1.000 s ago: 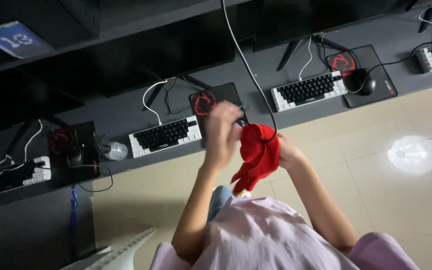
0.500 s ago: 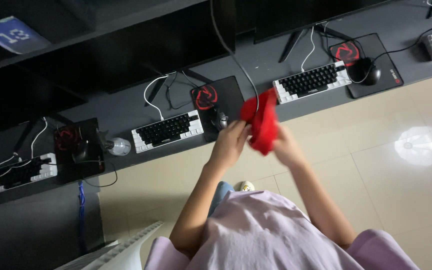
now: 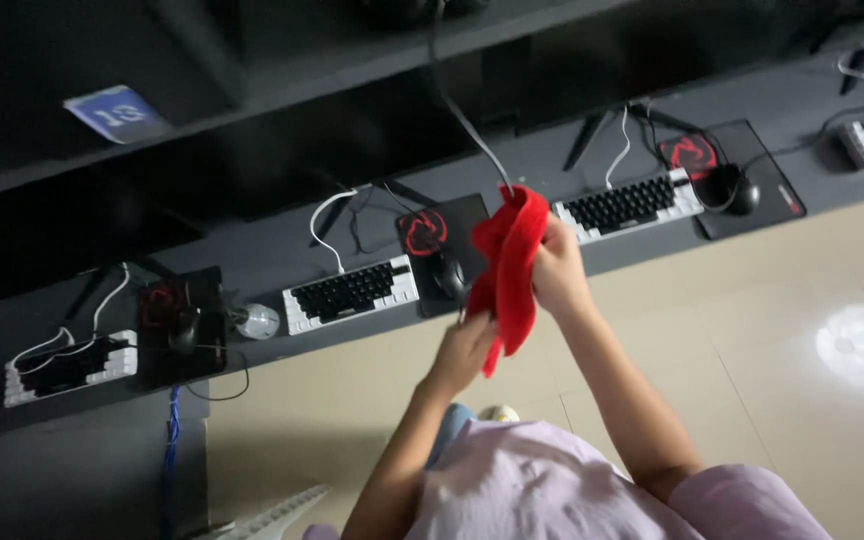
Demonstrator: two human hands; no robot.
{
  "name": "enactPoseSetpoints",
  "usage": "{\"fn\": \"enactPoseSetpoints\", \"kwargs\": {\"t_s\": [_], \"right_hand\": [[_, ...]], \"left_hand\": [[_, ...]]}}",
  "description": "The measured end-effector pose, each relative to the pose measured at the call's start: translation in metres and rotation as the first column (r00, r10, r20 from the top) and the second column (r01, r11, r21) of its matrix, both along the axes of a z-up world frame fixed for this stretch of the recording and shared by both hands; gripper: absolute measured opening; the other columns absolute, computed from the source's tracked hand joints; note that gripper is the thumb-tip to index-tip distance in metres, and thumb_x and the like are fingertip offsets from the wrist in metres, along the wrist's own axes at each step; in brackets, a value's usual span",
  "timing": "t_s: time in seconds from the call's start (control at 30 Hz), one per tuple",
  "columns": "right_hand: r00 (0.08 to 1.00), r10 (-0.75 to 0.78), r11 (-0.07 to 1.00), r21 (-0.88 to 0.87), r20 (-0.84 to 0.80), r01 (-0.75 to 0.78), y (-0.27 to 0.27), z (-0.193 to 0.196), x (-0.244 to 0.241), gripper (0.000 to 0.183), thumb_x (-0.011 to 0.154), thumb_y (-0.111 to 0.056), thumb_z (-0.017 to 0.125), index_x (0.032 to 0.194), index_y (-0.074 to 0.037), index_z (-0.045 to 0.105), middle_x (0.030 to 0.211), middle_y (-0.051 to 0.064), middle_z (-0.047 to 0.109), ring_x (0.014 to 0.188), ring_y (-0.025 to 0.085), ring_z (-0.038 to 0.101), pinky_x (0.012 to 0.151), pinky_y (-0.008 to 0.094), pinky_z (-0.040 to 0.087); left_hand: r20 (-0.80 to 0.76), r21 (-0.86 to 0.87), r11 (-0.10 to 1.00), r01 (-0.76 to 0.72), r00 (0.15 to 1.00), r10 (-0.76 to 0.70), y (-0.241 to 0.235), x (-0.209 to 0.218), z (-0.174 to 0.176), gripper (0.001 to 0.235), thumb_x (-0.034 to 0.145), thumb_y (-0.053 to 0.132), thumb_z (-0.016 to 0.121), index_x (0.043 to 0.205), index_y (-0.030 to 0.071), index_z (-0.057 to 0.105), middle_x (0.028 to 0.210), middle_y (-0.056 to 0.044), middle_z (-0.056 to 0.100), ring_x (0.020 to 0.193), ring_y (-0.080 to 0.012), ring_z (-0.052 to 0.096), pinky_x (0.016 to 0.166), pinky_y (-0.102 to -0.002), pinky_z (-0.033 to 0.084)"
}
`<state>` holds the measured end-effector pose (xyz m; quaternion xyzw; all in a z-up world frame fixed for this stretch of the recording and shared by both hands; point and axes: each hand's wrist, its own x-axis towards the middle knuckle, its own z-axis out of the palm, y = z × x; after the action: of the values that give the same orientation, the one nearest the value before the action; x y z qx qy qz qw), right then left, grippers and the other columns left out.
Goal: The person sprays a red cloth with a cleaning solution and wipes a computer mouse, keyboard, and mousepad on a desk. They then pick up a pair of headphones and wipe them with the cloth.
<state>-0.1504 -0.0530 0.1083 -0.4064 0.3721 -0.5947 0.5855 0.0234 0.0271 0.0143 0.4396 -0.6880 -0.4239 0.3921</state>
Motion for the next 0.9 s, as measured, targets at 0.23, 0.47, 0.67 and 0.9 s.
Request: {"fn": "enactPoseSetpoints", "kwargs": {"t_s": [0.23,0.47,0.67,0.9], "right_hand": [[0.914,-0.054,0.953,-0.293,-0.401,-0.073,-0.009,0.075,0.006,0.018,0.091,0.003,0.063,0.107,0.002,0.067,0.105,0.005,0.069,0.096,0.012,0.064,0.084,0.025,0.053],[0.85,-0.099,0.861,-0.473,-0.517,-0.188,-0.005,0.109,0.021,0.013,0.088,0.003,0.068,0.101,0.003,0.067,0.112,0.009,0.061,0.102,0.019,0.062,0.089,0.028,0.051],[0.896,-0.05,0.819,-0.532,-0.441,-0.215,-0.02,0.132,0.031,0.014,0.093,0.001,0.065,0.107,0.004,0.065,0.117,0.007,0.06,0.109,0.015,0.06,0.094,0.026,0.048],[0.934,0.036,0.853,-0.476,-0.356,-0.214,-0.032,0.146,0.051,0.016,0.098,-0.001,0.063,0.113,0.004,0.067,0.115,0.003,0.059,0.106,0.01,0.059,0.09,0.023,0.049]], "left_hand": [[-0.108,-0.283,0.959,0.002,0.994,-0.034,-0.018,-0.001,0.077,0.025,0.111,0.023,0.056,0.12,0.0,0.057,0.099,-0.019,0.065,0.089,-0.035,0.065,0.077,-0.041,0.052],[-0.156,-0.128,0.968,-0.218,0.968,0.197,-0.057,0.002,0.118,0.029,0.108,0.025,0.057,0.12,-0.001,0.06,0.081,-0.015,0.068,0.07,-0.0275,0.066,0.063,-0.036,0.051],[-0.228,-0.434,0.815,-0.384,0.922,0.312,-0.048,-0.003,0.098,0.03,0.113,0.02,0.047,0.13,-0.002,0.058,0.096,-0.02,0.071,0.085,-0.0312,0.072,0.073,-0.039,0.055],[-0.324,-0.234,0.904,-0.358,0.905,0.275,-0.033,0.011,0.05,0.028,0.111,0.017,0.045,0.123,-0.004,0.059,0.085,-0.015,0.066,0.072,-0.0251,0.063,0.066,-0.037,0.05]]}}
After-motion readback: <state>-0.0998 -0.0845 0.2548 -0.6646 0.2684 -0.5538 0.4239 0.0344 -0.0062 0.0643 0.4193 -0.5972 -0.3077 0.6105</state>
